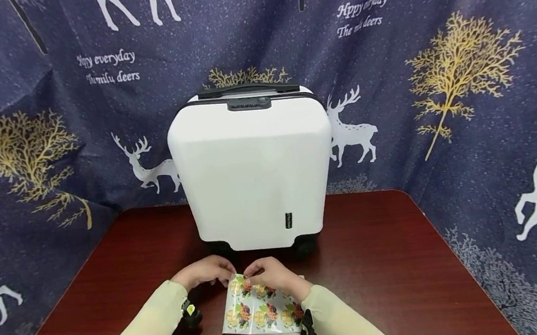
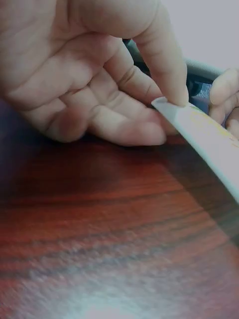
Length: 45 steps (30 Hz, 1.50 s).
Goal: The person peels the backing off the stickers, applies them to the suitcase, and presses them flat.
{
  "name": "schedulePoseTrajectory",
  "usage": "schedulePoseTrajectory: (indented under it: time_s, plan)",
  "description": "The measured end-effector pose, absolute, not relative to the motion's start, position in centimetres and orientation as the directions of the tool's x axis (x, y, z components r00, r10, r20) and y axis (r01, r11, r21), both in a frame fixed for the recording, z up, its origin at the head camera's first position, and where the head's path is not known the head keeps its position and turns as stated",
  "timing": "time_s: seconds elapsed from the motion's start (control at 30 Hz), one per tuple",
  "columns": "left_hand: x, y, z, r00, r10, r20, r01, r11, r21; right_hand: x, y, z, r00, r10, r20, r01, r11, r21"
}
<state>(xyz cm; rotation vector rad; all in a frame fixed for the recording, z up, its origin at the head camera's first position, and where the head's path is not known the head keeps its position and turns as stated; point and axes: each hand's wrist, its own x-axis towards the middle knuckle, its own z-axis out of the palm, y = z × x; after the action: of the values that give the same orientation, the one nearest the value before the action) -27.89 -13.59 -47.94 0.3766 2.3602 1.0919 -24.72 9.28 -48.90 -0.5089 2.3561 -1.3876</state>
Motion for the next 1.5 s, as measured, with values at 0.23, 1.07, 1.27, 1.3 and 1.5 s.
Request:
schedulePoseTrajectory:
  time_s: [0.23, 1.07, 1.27, 1.3, 1.5]
  plan:
    - [-27.8, -13.8, -48.7, -0.809, 0.472, -0.349, -0.084, 0.496, 0.864, -24.7, 8.8, -48.9, -0.884, -0.46, -0.086, -0.151, 0.453, -0.879]
    - [-28.0, -14.3, -49.3, -0.796, 0.478, -0.371, -0.206, 0.363, 0.909, -26.3, 7.4, -49.8, -0.882, -0.471, -0.007, -0.253, 0.486, -0.837]
    - [-28.2, -14.6, -49.4, -0.774, 0.502, -0.387, -0.264, 0.299, 0.917, -26.3, 7.2, -49.7, -0.878, -0.478, 0.01, -0.276, 0.49, -0.827]
    - [-28.2, -14.6, -49.4, -0.77, 0.506, -0.388, -0.268, 0.295, 0.917, -26.3, 7.2, -49.6, -0.878, -0.479, 0.011, -0.279, 0.491, -0.825]
    - [-28.4, -14.6, -49.4, -0.754, 0.526, -0.394, -0.289, 0.273, 0.918, -26.2, 7.1, -49.5, -0.877, -0.479, 0.024, -0.3, 0.509, -0.807]
